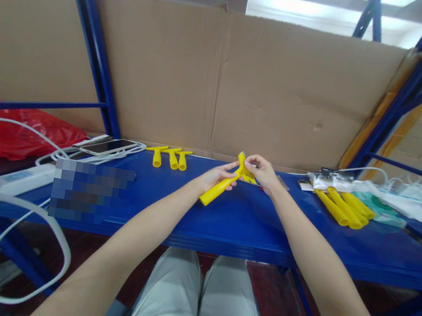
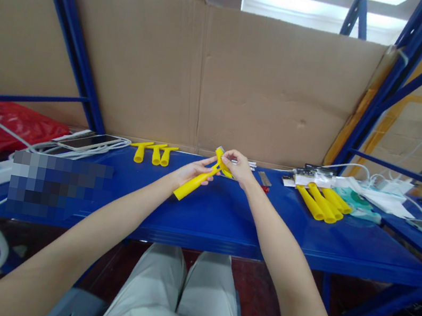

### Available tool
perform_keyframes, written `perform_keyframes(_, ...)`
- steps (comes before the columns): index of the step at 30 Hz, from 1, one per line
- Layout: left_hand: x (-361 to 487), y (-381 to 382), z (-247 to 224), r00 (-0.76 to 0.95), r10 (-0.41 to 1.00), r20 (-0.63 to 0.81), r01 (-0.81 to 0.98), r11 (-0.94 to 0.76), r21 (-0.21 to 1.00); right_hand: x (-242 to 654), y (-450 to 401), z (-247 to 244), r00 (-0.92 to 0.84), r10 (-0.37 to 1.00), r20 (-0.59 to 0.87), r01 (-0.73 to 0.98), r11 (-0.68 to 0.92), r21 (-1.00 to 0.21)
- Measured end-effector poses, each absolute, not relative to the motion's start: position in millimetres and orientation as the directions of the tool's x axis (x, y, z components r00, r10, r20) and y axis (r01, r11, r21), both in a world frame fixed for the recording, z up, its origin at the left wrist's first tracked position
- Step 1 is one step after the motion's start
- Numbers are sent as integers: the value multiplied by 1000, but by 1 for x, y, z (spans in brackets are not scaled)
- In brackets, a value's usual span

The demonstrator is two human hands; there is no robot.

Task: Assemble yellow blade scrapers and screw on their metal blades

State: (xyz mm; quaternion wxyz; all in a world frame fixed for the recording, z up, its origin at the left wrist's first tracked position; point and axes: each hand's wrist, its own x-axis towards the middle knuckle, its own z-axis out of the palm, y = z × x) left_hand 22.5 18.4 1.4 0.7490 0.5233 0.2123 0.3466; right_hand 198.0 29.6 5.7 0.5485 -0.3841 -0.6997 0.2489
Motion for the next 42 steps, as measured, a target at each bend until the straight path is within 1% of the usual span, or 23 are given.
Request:
perform_keyframes(9,22,25,-1,698,715,23,-262,225,938,198,34,1,-68,871,487,111,491,-864)
perform_keyframes(14,23,26,-2,701,713,27,-262,222,939,201,35,0,-81,883,462,47,466,-884)
perform_keyframes(18,23,26,-2,705,709,14,-248,229,941,203,35,0,-96,888,450,27,454,-890)
perform_keyframes(23,23,24,0,704,711,-6,-220,225,949,205,32,2,-130,886,446,39,454,-890)
perform_keyframes(30,24,18,3,683,730,17,-242,204,949,206,33,2,-134,880,456,31,464,-885)
perform_keyframes(37,25,19,4,659,752,30,-289,217,932,204,43,-8,-27,880,474,95,474,-875)
perform_keyframes(42,24,19,6,638,769,39,-316,215,924,204,47,-10,66,874,482,229,457,-860)
